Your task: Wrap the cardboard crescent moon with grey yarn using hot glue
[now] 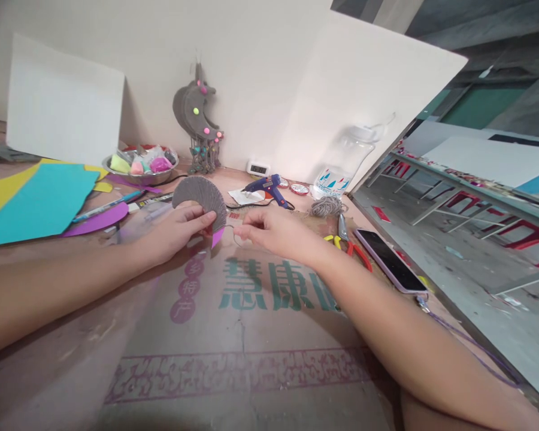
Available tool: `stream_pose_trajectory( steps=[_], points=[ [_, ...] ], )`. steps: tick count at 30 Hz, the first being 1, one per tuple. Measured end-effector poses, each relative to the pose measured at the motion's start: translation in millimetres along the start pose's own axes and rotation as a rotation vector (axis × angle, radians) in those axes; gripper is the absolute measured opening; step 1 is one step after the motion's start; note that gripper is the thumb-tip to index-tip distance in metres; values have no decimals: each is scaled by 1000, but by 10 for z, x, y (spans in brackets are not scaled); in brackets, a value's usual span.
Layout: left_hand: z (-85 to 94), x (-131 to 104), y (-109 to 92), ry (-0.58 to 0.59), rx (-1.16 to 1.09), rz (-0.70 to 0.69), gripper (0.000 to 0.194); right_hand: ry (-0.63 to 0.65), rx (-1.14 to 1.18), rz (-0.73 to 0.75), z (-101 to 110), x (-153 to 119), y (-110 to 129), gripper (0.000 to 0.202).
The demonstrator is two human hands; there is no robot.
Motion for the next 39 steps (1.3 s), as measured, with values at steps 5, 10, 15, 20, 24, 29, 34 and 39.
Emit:
stream_pose_trajectory(
  steps=[5, 10, 15, 20, 24, 29, 34, 39],
  points=[
    [-5, 14, 45, -9, -77, -11, 36, 37, -30, -12, -75, 48, -116, 18],
    [-28, 26, 79, 21, -131, -1, 35, -118, 31, 71, -125, 159, -227, 24],
    [-70, 29, 128, 55, -247, 2, 34, 2, 102, 122, -247, 243, -266, 27],
    [-67, 21, 105, 51, -176, 12, 33, 178, 162, 158, -286, 227, -227, 22],
    [-53, 1, 52, 48, -95, 27, 34, 204, 260, 122, -316, 233, -265, 28],
    [-35, -29, -24, 46, -18, 37, 36, 155, 329, 78, -370, 260, -318, 23],
    [-63, -19, 14, 65, -135, 46, 34, 98, 385, 64, -346, 252, -328, 16],
    [-112, -21, 55, 61, -354, 25, 35, 66, 308, 66, -318, 239, -268, 19]
  ],
)
Point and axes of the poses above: each hand's wrist, its own x-axis towards the middle knuckle, its own z-axis out of the back of the hand, y = z × x, the point moved 6 cm from there along x, towards the middle knuckle, and after that the axes turned 12 degrees about y, right-handed, at the moved point
